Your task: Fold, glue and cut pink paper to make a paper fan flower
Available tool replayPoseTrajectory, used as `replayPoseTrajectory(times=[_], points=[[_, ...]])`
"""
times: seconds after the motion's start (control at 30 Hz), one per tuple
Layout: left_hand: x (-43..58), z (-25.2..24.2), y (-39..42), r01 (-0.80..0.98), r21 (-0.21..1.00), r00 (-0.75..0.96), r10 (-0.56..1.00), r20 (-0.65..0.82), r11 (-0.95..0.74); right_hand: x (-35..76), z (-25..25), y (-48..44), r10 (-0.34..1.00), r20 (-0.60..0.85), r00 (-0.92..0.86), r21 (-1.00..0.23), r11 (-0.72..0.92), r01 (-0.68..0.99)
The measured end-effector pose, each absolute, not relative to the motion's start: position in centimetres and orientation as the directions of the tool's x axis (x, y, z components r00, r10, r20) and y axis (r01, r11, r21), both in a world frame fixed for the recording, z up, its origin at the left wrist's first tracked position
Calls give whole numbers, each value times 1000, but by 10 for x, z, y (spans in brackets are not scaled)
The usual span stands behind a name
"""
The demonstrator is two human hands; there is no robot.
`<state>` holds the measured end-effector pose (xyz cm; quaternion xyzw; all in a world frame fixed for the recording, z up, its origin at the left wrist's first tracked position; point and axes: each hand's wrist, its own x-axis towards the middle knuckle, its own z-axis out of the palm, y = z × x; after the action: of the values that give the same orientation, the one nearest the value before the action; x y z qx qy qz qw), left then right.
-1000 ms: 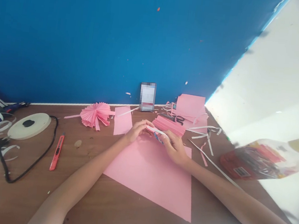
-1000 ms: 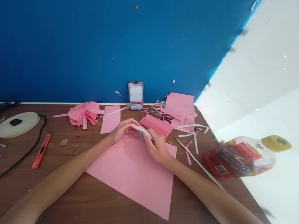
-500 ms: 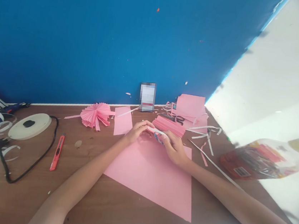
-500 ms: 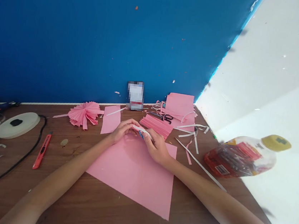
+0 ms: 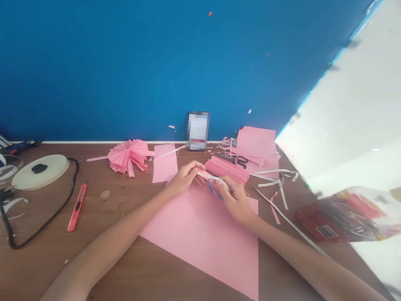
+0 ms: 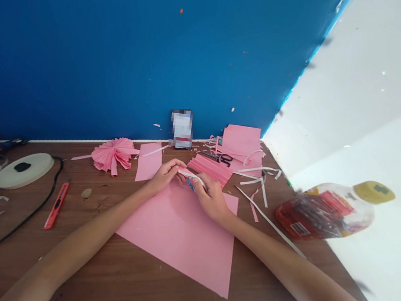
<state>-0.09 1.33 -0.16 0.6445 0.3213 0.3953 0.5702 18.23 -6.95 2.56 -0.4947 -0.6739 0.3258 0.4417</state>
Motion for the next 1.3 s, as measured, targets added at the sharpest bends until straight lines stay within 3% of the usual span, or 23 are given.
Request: replayPoseTrajectory(times=[0.43,0.63,1.0,1.3], points=[[-2,5,11,-125,990,520,845,125,-69,183,27,-74,946,301,-116,-912,322,255],[-3,7,9,-128,990,540,833,116,-55,183,35,-75,941,325,-96,-900,339,273],[-5,5,11,-26,986,531,833,155,-167,181,30,-75,942,316,-114,-908,335,253],[-4,9,8,-29,974,577,792,200,-225,175,34,-81,938,330,-103,-874,345,341]])
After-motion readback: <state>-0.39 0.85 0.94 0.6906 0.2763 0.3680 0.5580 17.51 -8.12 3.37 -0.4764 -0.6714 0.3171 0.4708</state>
